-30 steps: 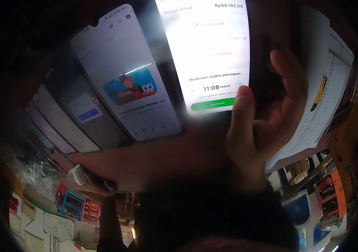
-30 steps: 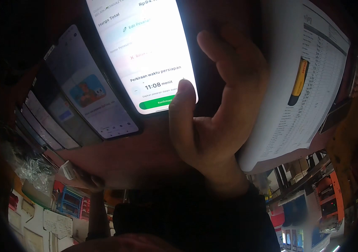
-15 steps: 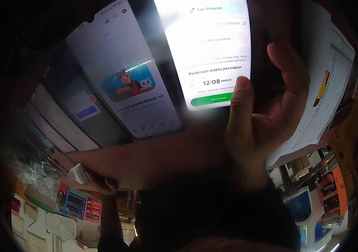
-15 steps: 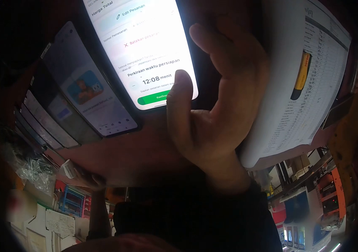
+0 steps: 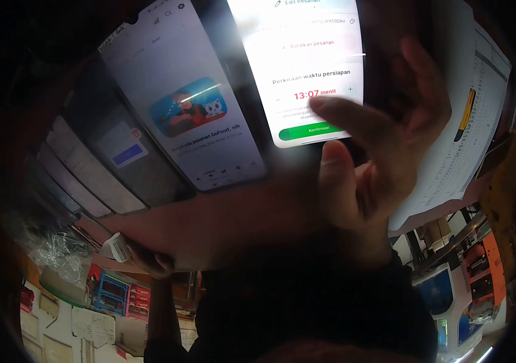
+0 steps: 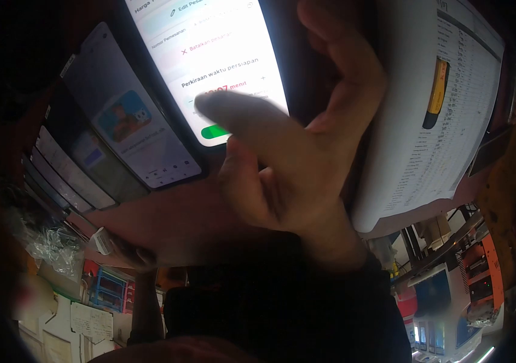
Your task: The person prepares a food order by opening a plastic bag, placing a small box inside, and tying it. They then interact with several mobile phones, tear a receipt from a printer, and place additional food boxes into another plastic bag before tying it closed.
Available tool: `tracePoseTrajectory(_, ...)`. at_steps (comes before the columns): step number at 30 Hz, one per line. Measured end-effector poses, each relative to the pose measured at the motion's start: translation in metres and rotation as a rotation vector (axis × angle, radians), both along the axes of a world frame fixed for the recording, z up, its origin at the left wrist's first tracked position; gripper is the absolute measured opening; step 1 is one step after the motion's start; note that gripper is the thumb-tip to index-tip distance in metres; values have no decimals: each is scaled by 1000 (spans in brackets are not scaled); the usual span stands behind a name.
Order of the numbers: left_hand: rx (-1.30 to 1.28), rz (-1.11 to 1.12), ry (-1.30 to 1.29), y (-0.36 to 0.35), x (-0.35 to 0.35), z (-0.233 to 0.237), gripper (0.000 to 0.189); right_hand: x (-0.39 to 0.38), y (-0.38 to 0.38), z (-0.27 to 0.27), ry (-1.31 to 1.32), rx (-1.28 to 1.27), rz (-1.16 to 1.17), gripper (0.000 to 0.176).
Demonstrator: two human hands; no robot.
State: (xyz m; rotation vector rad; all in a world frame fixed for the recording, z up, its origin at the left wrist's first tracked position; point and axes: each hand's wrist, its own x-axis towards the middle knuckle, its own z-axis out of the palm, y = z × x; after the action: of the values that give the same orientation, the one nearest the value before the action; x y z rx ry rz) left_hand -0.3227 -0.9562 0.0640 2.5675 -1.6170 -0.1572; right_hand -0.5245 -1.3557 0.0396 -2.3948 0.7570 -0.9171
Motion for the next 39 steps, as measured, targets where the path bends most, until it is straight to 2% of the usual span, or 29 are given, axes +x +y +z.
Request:
tracePoseTrajectory(3,-55,-17,-39,-31,-5,2,72,2,-2,-2,37,31,11,28)
tracePoseTrajectory(5,-86,-22,-45,-26,-4,2,72,1,-15,-16,31,-208,195,27)
tracePoseTrajectory(6,-47,5,27,-11,-2,0,72,2,-10,-9,33,-207,193,27)
tracePoseTrajectory(8,-7,29,102,15,2,-7,72,4,5,9,101,36,-3,30)
tracePoseTrajectory(9,-61,48,133,28,4,-13,72,3,5,7,102,37,-6,30)
tracePoseTrajectory(12,-93,76,143,44,4,-16,72,-2,6,-3,-170,200,-79,44)
tracePoseTrajectory(14,-79,79,123,39,5,-13,73,1,8,-1,-147,188,-94,42)
tracePoseTrajectory(16,-66,-24,80,10,4,-7,72,3,9,2,-120,175,-116,41)
tracePoseTrajectory(19,-54,-82,24,-6,3,-2,71,8,10,-7,24,74,-158,39)
tracePoseTrajectory(21,-80,-29,62,10,1,-6,69,22,6,-30,-180,-194,-360,51)
tracePoseTrajectory(22,-108,31,96,19,-1,-9,67,21,10,-26,-183,-195,-362,51)
tracePoseTrajectory(24,-149,31,87,31,-1,-16,65,20,17,-7,-155,82,-417,48)
tracePoseTrajectory(25,-189,32,81,36,0,-19,63,15,17,-8,-160,76,-421,48)
tracePoseTrajectory(27,-209,61,25,50,0,-25,60,4,8,-19,-415,230,-152,44)
tracePoseTrajectory(29,-233,149,-48,63,-3,-33,59,5,12,-18,-447,290,-195,38)
tracePoseTrajectory(31,-323,312,310,47,-9,-31,53,6,8,-29,-531,287,-322,31)
tracePoseTrajectory(33,-193,-4,-133,27,-4,-8,45,5,13,-13,-310,222,-490,25)
tracePoseTrajectory(35,-276,-7,-279,32,-17,-4,40,-5,14,-32,-299,150,-550,29)
tracePoseTrajectory(36,-451,23,-160,37,-24,5,40,-2,25,-33,-282,88,-617,38)
tracePoseTrajectory(38,-749,70,94,55,-38,36,43,24,95,12,-271,83,-457,33)
tracePoseTrajectory(39,-806,159,199,81,-46,51,43,44,151,49,-324,159,-272,27)
